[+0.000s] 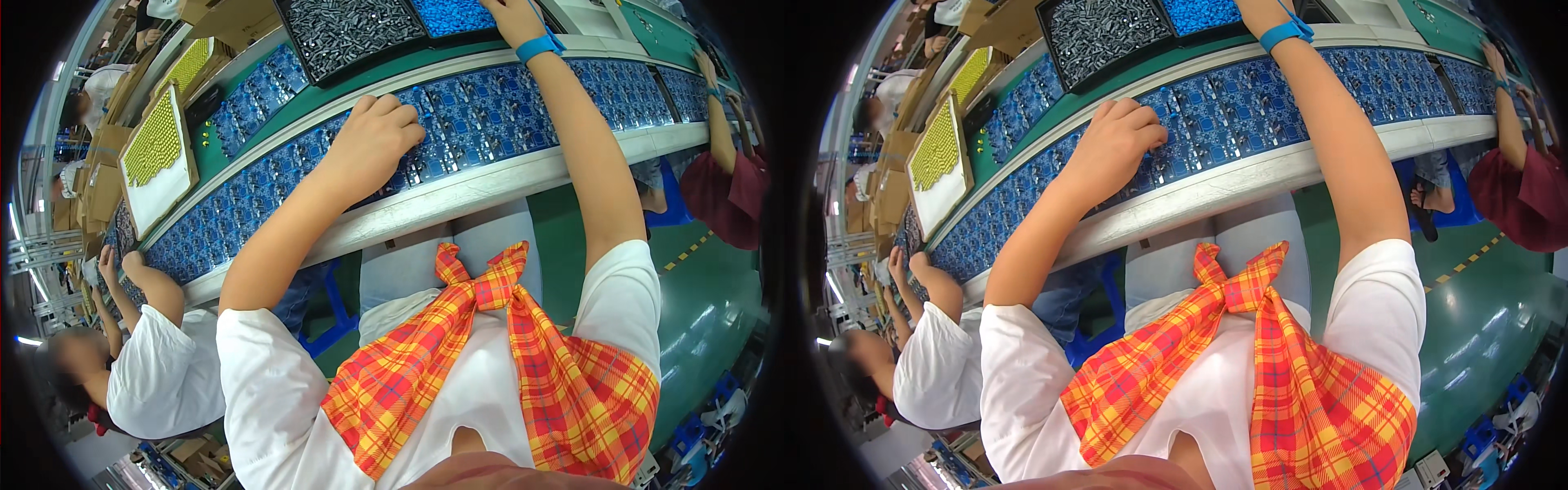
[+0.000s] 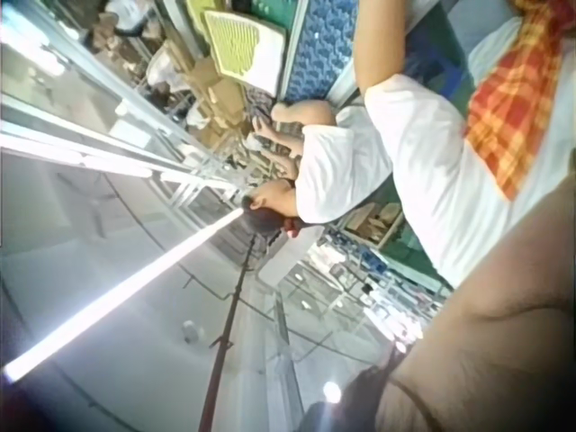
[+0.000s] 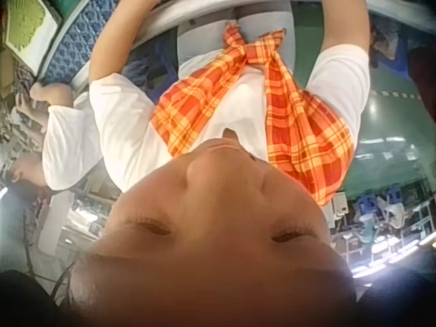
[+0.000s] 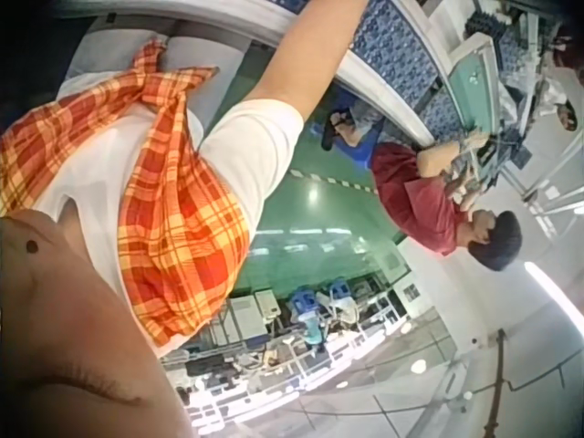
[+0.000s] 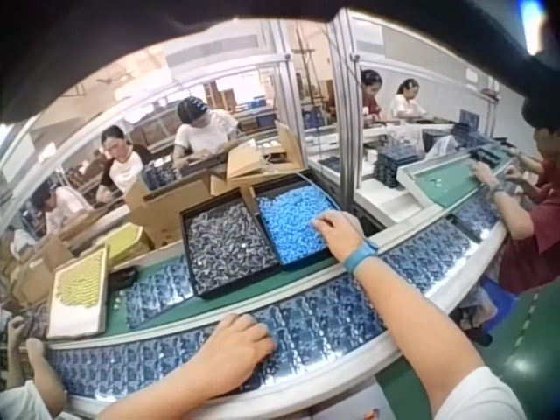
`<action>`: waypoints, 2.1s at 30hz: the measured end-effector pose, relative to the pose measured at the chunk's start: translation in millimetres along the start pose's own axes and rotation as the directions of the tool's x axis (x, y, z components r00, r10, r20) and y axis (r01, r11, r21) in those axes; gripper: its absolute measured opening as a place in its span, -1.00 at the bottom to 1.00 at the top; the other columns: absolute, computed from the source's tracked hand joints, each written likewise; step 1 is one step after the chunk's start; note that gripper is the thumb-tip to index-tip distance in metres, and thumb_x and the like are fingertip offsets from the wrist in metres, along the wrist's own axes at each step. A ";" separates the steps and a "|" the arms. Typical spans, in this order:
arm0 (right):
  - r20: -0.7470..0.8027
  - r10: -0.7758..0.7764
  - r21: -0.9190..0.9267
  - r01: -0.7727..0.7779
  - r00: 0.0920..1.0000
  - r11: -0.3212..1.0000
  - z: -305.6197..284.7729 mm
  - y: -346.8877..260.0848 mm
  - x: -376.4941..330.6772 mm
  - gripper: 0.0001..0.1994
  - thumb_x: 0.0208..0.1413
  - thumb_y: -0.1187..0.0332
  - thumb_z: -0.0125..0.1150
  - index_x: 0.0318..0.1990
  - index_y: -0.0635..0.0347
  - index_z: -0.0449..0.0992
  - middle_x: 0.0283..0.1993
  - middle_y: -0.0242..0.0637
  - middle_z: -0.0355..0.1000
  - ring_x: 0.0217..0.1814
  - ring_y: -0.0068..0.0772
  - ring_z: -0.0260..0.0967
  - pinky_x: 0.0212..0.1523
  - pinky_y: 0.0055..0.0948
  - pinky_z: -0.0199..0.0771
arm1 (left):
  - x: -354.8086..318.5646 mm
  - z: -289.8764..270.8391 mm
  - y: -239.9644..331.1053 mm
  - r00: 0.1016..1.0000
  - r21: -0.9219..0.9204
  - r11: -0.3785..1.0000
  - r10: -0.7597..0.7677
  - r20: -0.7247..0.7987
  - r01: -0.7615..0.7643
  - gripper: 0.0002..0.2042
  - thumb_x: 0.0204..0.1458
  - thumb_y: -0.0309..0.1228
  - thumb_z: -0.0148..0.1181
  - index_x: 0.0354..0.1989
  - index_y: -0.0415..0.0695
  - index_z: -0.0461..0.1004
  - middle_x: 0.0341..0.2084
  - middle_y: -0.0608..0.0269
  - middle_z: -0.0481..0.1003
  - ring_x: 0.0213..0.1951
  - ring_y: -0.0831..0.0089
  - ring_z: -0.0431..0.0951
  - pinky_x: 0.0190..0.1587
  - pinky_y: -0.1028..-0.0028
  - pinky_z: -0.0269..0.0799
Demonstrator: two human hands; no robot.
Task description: Manually picking and placing small electronic components onto printed circuit boards on an assembly line.
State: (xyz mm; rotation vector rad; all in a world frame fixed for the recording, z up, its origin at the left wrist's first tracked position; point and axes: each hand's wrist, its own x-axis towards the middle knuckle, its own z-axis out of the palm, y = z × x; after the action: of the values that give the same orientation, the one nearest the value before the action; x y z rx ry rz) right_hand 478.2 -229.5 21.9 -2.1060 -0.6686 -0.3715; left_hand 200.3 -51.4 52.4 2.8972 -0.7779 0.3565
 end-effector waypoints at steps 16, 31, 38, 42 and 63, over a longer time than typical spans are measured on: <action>0.329 -0.164 0.496 -0.023 0.930 0.868 -54.4 -70.0 -97.0 -0.79 0.31 0.35 0.18 -0.01 0.22 0.61 -0.09 -0.36 0.59 -0.01 -0.52 0.51 0.02 -0.50 0.50 | 0.9 -5.9 2.9 0.996 0.152 0.984 0.091 0.021 -0.093 -0.90 -0.06 -0.47 0.15 -0.39 -0.09 0.58 -0.33 0.33 0.48 -0.09 0.37 0.43 0.06 0.33 0.26; 0.604 -0.100 0.319 -0.125 0.791 0.939 -51.3 -106.8 -138.3 -0.82 0.20 0.38 0.27 -0.10 0.21 0.64 -0.18 -0.30 0.62 -0.13 -0.50 0.55 -0.06 -0.49 0.53 | 30.7 -12.1 -119.2 0.854 0.175 0.859 -0.415 -0.314 0.481 -0.85 0.12 -0.30 0.22 -0.26 0.03 0.70 -0.28 0.27 0.61 -0.12 0.22 0.59 -0.06 0.09 0.37; 0.638 -0.152 0.141 0.080 0.755 0.987 -48.3 -118.2 -133.7 -0.86 0.14 0.42 0.27 -0.16 0.19 0.64 -0.24 -0.22 0.61 -0.19 -0.32 0.57 -0.11 -0.41 0.56 | 33.3 8.1 -125.1 0.859 0.265 0.835 -0.393 -0.327 0.483 -0.81 0.13 -0.25 0.23 -0.19 -0.02 0.68 -0.28 0.25 0.64 -0.13 0.20 0.61 -0.04 0.11 0.40; 0.644 -0.284 0.067 0.318 0.710 0.946 -40.9 -116.4 -135.3 -0.89 0.11 0.42 0.25 -0.22 0.18 0.63 -0.26 -0.19 0.58 -0.20 -0.14 0.55 -0.14 -0.28 0.56 | 24.1 6.5 -125.0 0.851 0.236 0.862 -0.331 -0.408 0.448 -0.82 0.15 -0.26 0.20 -0.18 0.02 0.66 -0.30 0.32 0.63 -0.15 0.22 0.61 -0.05 0.10 0.39; 0.721 -0.344 -0.012 0.507 0.602 0.862 -31.3 -120.2 -137.3 -0.92 0.10 0.45 0.23 -0.27 0.19 0.59 -0.26 -0.17 0.51 -0.12 -0.04 0.49 -0.11 -0.17 0.53 | -22.6 -29.0 -19.9 0.853 -0.655 0.619 -0.515 0.079 0.434 -0.81 0.13 -0.39 0.25 -0.15 -0.21 0.64 -0.31 0.17 0.66 -0.24 0.38 0.63 -0.12 0.41 0.50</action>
State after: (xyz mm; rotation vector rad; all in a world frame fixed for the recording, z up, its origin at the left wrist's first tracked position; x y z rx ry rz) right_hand 296.0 -242.4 52.1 -2.2613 -1.6844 0.1507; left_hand 185.8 -18.4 73.5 2.2417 -0.0372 0.1403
